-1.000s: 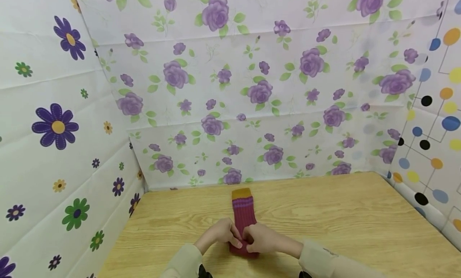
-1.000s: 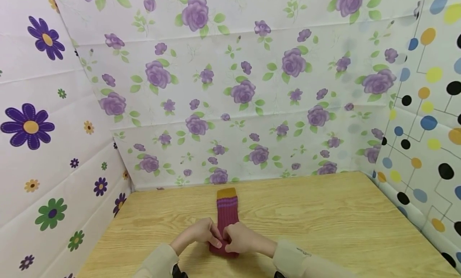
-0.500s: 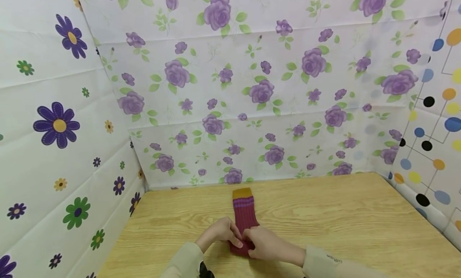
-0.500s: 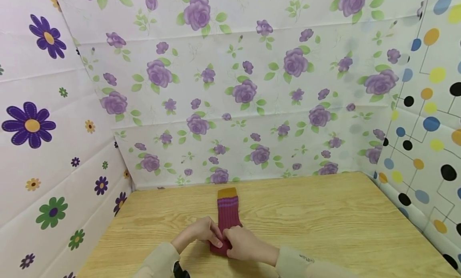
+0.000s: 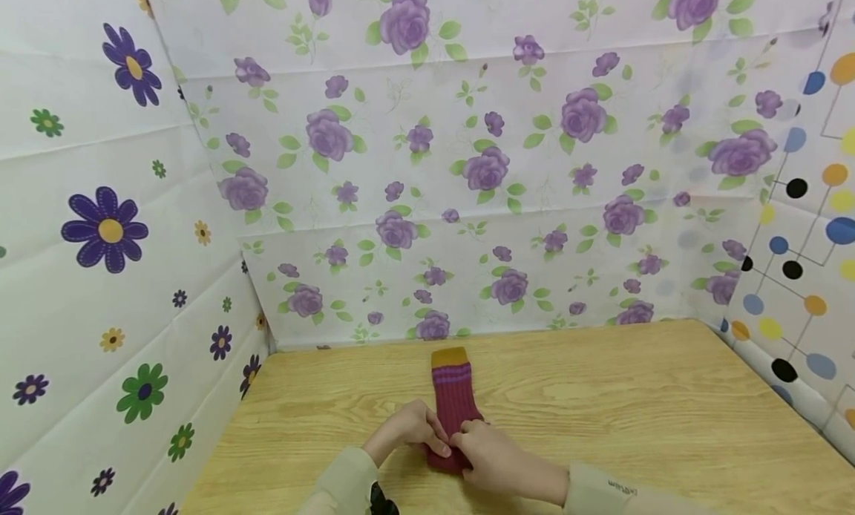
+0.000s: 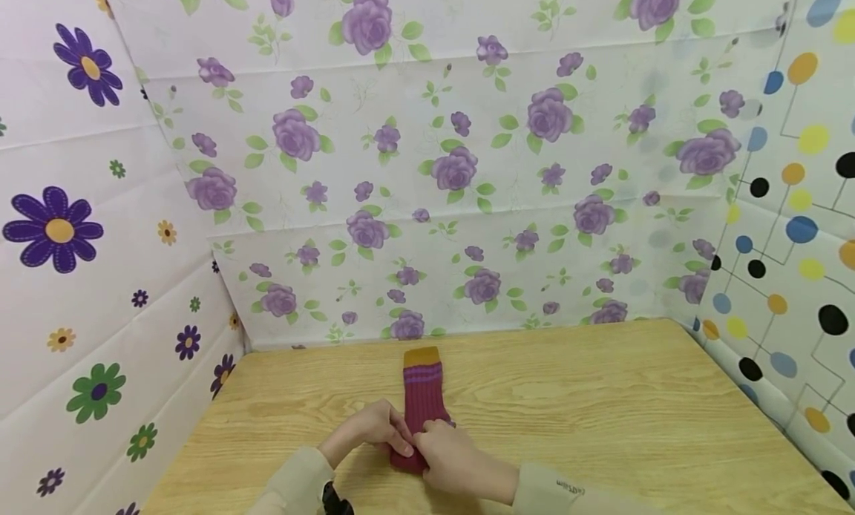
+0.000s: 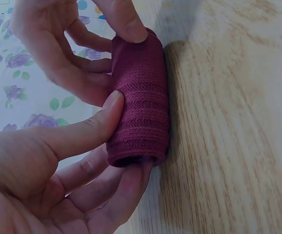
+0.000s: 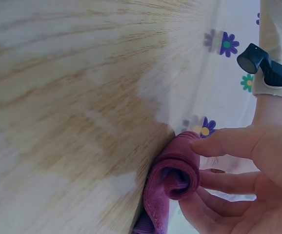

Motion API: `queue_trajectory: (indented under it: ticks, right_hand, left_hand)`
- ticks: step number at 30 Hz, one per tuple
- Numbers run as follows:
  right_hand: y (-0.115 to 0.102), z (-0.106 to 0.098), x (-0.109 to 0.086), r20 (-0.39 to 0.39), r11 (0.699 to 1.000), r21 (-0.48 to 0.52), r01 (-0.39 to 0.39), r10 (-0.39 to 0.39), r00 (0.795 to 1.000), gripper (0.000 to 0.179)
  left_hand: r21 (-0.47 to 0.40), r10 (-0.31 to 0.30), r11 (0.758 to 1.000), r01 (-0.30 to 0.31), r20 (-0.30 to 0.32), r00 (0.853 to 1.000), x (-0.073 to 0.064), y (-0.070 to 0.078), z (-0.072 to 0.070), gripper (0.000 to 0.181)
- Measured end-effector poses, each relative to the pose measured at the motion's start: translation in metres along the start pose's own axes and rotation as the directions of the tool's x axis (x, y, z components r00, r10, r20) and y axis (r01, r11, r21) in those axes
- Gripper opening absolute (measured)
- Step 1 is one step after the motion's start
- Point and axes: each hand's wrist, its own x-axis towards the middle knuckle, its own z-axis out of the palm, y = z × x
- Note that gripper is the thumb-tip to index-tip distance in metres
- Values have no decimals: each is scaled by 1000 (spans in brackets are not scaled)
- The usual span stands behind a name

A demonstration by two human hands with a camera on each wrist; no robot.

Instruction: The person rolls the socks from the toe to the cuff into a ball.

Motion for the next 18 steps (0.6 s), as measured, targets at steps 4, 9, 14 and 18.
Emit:
queue_trajectory:
  ticks: [4, 9, 14, 18]
  right_hand:
    - [-1, 1, 1, 36, 998, -63, 0, 3, 999, 30]
    - [-3, 7, 1, 64, 992, -126, 17, -9, 998, 25]
    - [-2, 10, 2, 39, 991, -133, 29, -24, 999, 23]
    - [-1, 12, 3, 25, 990, -134, 34, -31, 999, 25]
  left_hand:
    - [31, 8, 1000, -6, -43, 999, 1, 0, 2, 17]
    - [45, 14, 999, -10, -98, 995, 1, 1, 5, 19]
    - [70, 119, 991, -111, -126, 985, -3, 5, 5, 20]
    - [78, 205, 977, -196, -119, 972, -4, 5, 7, 17]
